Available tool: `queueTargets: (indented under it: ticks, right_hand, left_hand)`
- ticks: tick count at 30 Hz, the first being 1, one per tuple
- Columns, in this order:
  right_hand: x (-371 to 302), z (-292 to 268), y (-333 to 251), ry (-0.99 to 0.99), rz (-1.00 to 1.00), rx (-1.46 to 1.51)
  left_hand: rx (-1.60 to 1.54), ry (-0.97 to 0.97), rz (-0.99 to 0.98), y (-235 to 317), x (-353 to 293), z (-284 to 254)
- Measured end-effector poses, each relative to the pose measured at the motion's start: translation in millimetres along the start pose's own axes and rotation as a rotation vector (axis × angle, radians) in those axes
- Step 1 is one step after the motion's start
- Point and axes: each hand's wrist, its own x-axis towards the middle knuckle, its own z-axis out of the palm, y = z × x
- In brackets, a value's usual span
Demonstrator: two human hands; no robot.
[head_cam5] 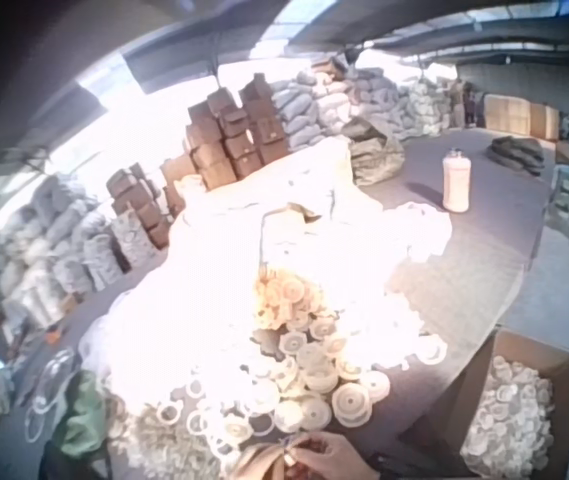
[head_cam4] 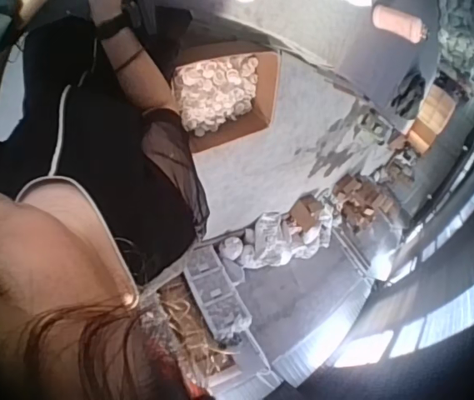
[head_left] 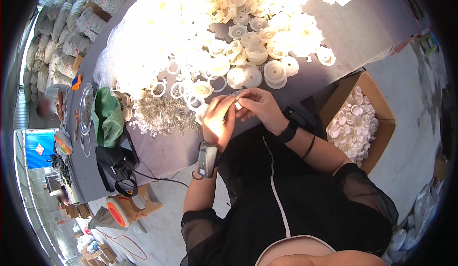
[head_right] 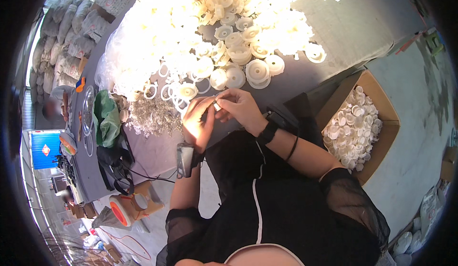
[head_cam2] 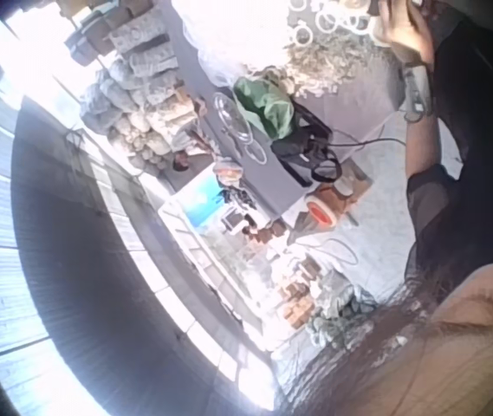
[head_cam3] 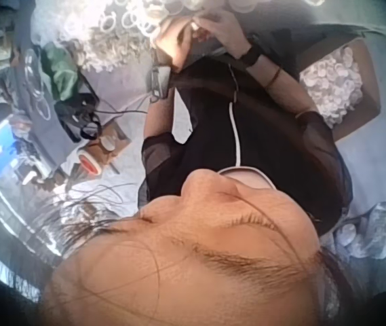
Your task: The person assembles small plastic rings, metal washers, and pins by hand at a workstation.
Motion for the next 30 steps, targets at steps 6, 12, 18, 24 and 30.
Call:
queueTargets:
  ticks: [6,12,18,24,30]
  right_hand:
    - [3.9,-2.3,3.2,0.01,0.112,0.151]
    - [2.3,-2.1,8.9,0.036,-0.087,-0.038]
    - [-9.0,2.5,4.7,-0.069,-0.177,-0.045]
    - [-16.8,4.2,-1.1,-0.031,-0.201,-0.083]
    - [-19.7,12.4,11.6,-0.021,-0.336,-0.33]
  left_hand:
    - [0.022,0.053,-0.107,-4.9,-4.6,2.7]
    - [-0.44,0.05,-0.253,-2.2,-17.5,8.7]
    - [-0.488,0.143,-0.282,-11.3,-25.6,9.7]
    - [-0.315,0.169,-0.085,-3.4,-28.4,7.7]
    - [-0.299,0.205,-0.247,-11.4,-32.3,12.9]
